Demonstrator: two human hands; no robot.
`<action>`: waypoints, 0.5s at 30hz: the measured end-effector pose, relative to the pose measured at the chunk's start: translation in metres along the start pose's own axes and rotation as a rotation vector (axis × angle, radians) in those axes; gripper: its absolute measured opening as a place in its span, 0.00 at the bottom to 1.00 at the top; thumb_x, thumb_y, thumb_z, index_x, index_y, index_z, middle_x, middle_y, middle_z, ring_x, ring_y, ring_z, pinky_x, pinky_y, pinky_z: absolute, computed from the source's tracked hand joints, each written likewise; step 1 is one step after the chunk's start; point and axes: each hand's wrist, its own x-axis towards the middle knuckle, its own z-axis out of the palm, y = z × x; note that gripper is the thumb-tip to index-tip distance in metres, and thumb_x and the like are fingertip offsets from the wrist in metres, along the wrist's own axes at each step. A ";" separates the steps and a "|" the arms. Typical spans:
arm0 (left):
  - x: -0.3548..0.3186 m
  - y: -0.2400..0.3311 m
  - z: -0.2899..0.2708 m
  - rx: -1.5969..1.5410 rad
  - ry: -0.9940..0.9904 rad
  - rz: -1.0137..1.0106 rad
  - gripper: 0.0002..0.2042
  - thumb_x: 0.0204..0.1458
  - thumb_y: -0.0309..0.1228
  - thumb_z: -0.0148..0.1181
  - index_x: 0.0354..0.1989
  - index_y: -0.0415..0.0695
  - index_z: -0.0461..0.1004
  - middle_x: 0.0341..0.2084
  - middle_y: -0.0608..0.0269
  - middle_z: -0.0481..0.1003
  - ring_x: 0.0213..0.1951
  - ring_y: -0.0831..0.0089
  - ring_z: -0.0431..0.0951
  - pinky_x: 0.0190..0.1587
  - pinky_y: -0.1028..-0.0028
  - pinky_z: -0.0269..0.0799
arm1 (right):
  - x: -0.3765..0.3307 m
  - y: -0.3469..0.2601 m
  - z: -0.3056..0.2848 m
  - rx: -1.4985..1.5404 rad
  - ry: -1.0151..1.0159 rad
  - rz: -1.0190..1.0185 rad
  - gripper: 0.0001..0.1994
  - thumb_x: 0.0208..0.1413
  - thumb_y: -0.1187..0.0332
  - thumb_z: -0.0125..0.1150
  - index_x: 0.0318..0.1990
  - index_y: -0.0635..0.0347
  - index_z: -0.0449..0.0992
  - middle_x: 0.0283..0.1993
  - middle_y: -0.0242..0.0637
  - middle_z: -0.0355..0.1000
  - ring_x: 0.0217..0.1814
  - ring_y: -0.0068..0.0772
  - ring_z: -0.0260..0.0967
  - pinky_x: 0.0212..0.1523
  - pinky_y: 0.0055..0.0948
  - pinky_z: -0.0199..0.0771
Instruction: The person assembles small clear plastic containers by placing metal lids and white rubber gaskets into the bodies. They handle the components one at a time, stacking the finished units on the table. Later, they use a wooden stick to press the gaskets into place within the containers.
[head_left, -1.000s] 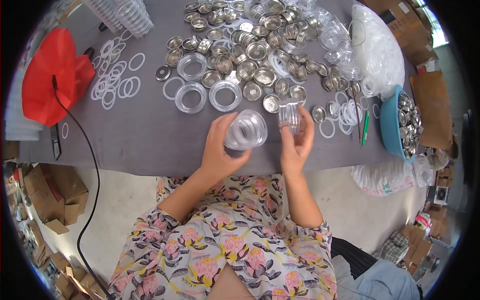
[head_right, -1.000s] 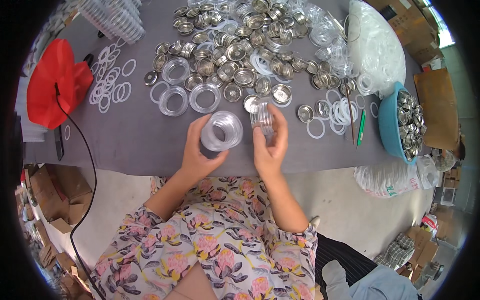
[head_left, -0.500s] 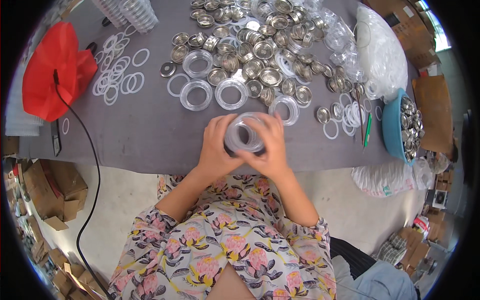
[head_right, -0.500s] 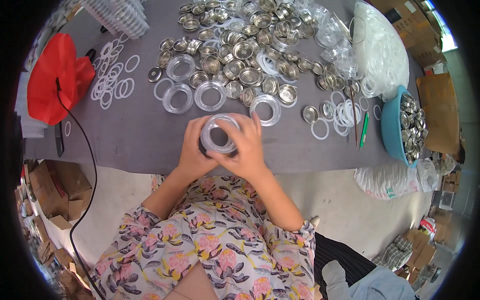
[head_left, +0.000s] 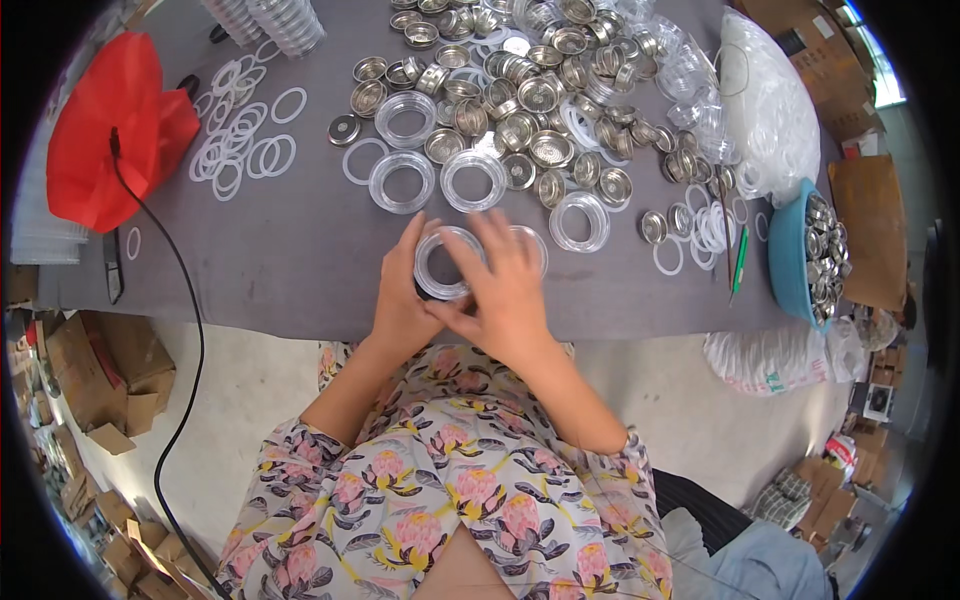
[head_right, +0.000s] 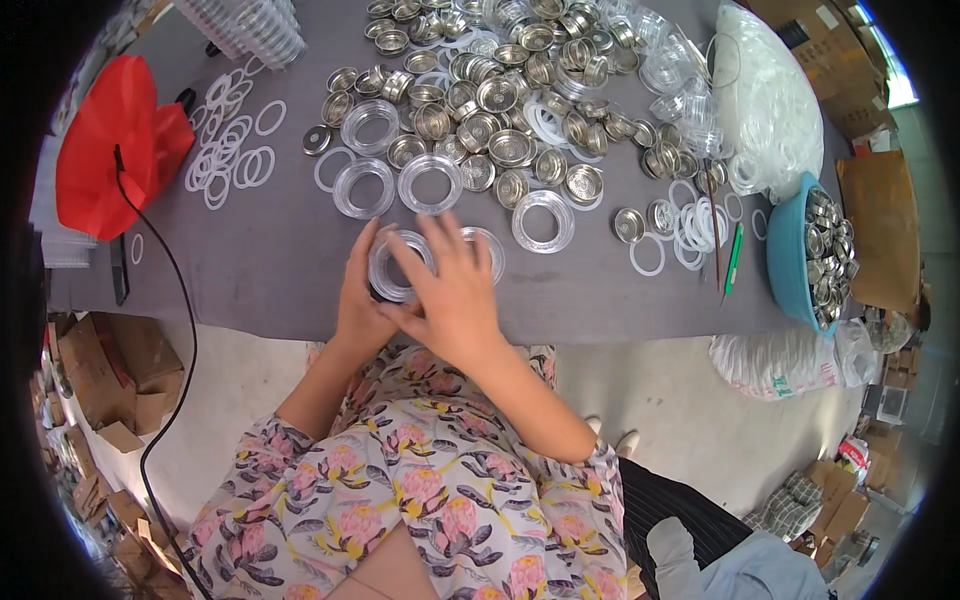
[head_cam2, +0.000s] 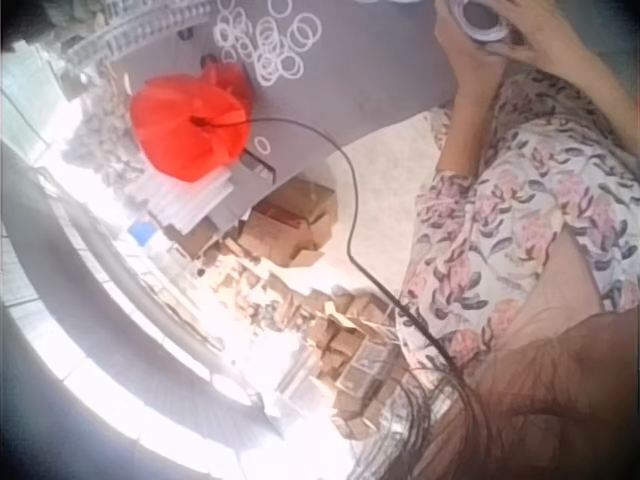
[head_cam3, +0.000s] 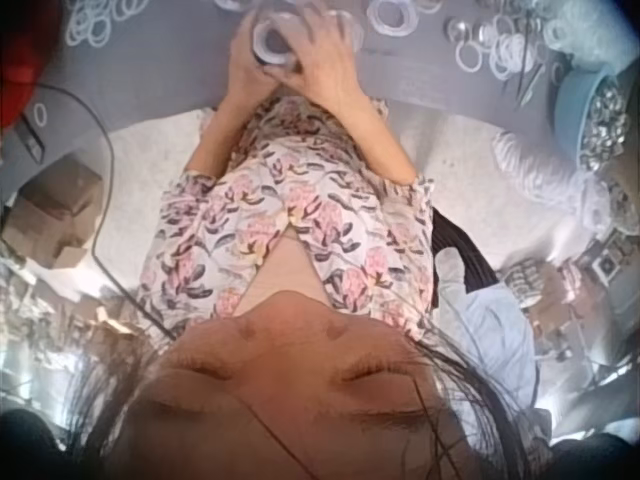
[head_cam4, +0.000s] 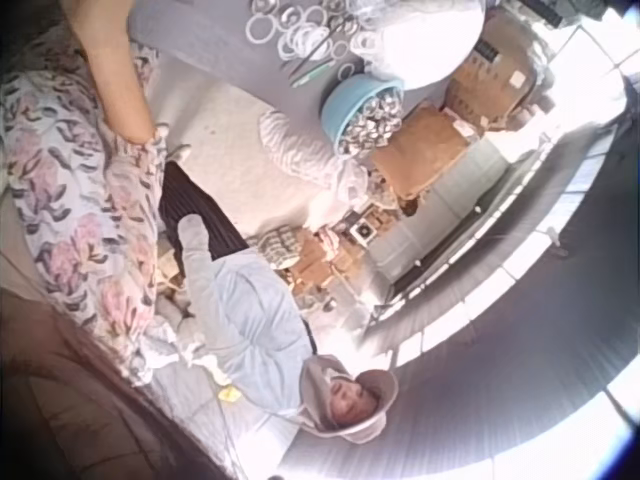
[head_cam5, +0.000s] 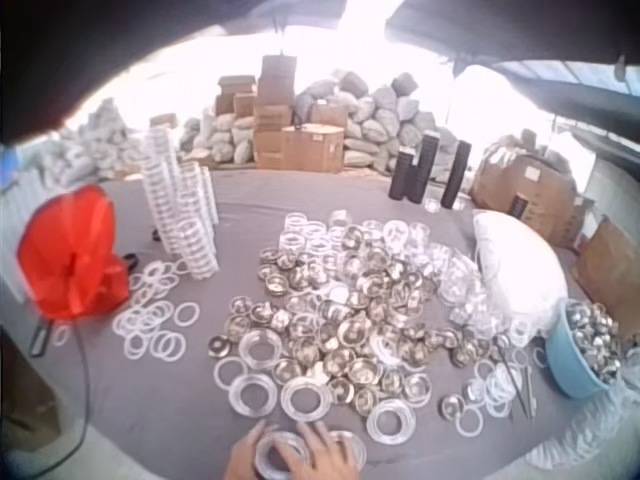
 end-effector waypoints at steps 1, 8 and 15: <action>0.000 -0.004 0.002 -0.109 0.013 -0.017 0.44 0.33 0.31 0.72 0.61 0.37 0.55 0.53 0.52 0.66 0.55 0.58 0.65 0.58 0.63 0.58 | 0.004 0.000 0.004 0.014 -0.021 0.010 0.35 0.35 0.53 0.70 0.55 0.49 0.67 0.60 0.49 0.57 0.63 0.52 0.52 0.60 0.59 0.45; -0.002 0.002 -0.011 0.176 0.005 0.051 0.40 0.32 0.34 0.73 0.58 0.40 0.60 0.53 0.52 0.66 0.53 0.57 0.66 0.56 0.61 0.56 | 0.003 0.012 -0.011 0.507 0.501 0.137 0.32 0.39 0.62 0.66 0.55 0.63 0.65 0.55 0.48 0.62 0.60 0.47 0.56 0.59 0.45 0.54; -0.013 -0.015 -0.056 0.419 -0.008 0.146 0.24 0.36 0.27 0.68 0.47 0.44 0.71 0.58 0.44 0.57 0.57 0.50 0.62 0.57 0.60 0.59 | -0.076 0.050 -0.032 -0.039 0.200 0.380 0.32 0.39 0.64 0.66 0.56 0.59 0.67 0.60 0.53 0.56 0.61 0.54 0.54 0.60 0.46 0.54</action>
